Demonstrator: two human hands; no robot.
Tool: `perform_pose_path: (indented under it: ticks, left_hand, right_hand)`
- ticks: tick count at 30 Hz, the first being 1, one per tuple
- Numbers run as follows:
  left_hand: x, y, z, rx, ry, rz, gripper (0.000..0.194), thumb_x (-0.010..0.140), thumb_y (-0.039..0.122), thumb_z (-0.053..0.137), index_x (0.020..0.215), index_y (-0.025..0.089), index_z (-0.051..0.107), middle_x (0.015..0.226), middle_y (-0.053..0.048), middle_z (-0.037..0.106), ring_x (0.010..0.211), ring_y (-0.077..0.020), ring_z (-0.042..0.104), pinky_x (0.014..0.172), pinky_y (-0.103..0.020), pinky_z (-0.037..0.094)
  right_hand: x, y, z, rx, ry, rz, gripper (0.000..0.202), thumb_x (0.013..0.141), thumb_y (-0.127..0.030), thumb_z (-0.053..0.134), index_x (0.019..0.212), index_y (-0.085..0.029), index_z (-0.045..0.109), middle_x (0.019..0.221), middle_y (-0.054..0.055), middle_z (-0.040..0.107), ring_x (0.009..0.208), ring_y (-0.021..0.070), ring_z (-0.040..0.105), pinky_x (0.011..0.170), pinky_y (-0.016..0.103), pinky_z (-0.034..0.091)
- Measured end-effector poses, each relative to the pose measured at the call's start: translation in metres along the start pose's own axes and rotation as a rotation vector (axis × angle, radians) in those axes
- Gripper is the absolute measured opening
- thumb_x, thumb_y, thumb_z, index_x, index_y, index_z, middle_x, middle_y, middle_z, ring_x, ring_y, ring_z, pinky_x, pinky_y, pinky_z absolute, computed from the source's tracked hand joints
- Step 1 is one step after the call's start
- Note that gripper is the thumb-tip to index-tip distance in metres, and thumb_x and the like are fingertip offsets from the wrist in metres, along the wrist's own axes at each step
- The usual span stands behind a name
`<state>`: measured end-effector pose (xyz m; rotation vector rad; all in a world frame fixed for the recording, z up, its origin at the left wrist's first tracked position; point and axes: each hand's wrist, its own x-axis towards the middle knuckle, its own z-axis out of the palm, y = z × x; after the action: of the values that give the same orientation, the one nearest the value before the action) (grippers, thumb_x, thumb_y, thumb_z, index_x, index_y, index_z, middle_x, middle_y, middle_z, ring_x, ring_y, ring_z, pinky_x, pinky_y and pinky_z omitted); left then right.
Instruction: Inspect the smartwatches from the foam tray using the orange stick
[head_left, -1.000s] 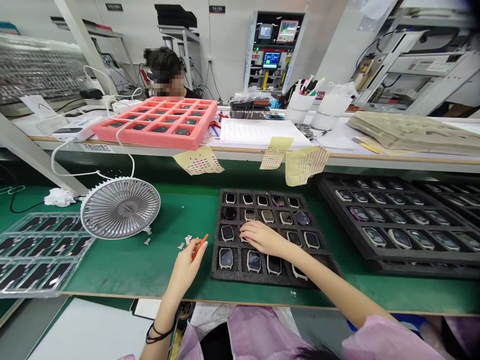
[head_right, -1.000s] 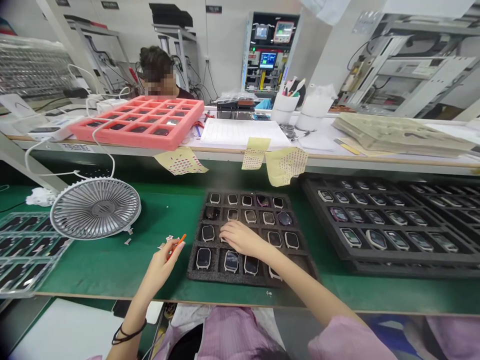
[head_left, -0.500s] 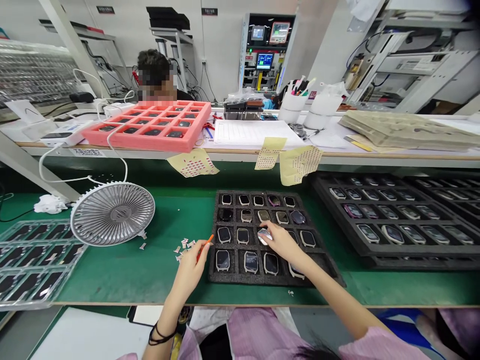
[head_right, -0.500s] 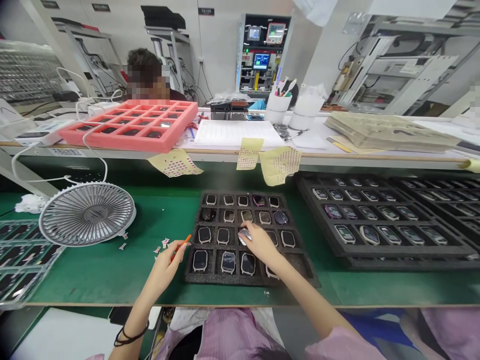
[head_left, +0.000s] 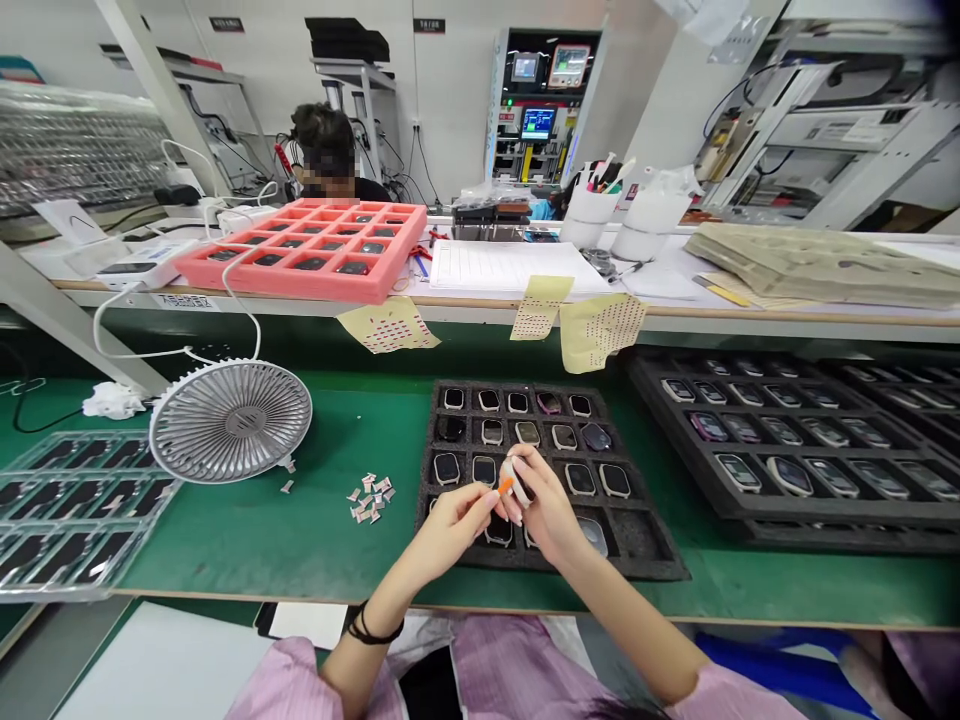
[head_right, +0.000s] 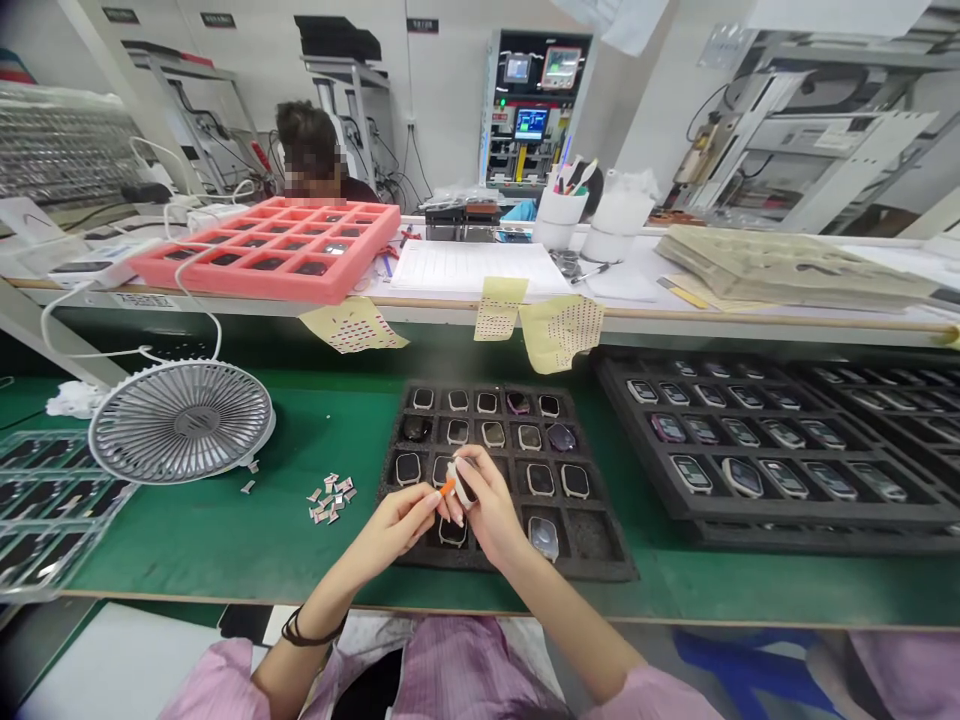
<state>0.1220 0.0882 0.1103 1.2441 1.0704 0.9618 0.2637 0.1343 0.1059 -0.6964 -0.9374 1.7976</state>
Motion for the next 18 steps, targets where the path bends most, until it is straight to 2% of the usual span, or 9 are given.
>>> perform_pose_path:
  ticks: [6, 14, 18]
  left_hand:
    - [-0.0013, 0.0019, 0.0025, 0.014, 0.028, 0.001, 0.044, 0.089, 0.057, 0.046, 0.078, 0.016, 0.058, 0.050, 0.009, 0.032, 0.043, -0.0065, 0.025, 0.042, -0.021, 0.018]
    - [-0.0002, -0.0012, 0.0023, 0.071, 0.035, 0.005, 0.044, 0.089, 0.054, 0.046, 0.078, 0.015, 0.062, 0.050, 0.008, 0.031, 0.043, -0.0071, 0.026, 0.041, -0.021, 0.020]
    - [0.0002, 0.0002, 0.0008, 0.076, 0.046, 0.004, 0.044, 0.090, 0.053, 0.046, 0.079, 0.014, 0.065, 0.048, 0.008, 0.033, 0.042, -0.0067, 0.026, 0.040, -0.021, 0.019]
  right_hand:
    - [0.0023, 0.0005, 0.0106, 0.097, 0.053, -0.001, 0.032, 0.077, -0.043, 0.074, 0.084, -0.022, 0.051, 0.055, -0.011, 0.050, 0.032, 0.0024, 0.034, 0.035, 0.015, 0.033]
    - [0.0035, 0.0057, 0.0079, 0.119, 0.078, -0.005, 0.032, 0.079, -0.042, 0.073, 0.083, -0.023, 0.047, 0.053, -0.012, 0.048, 0.030, 0.0019, 0.030, 0.033, 0.015, 0.030]
    - [0.0034, 0.0052, 0.0060, 0.047, 0.084, -0.030, 0.033, 0.079, -0.045, 0.072, 0.084, -0.023, 0.048, 0.050, -0.012, 0.048, 0.030, 0.0024, 0.031, 0.032, 0.014, 0.028]
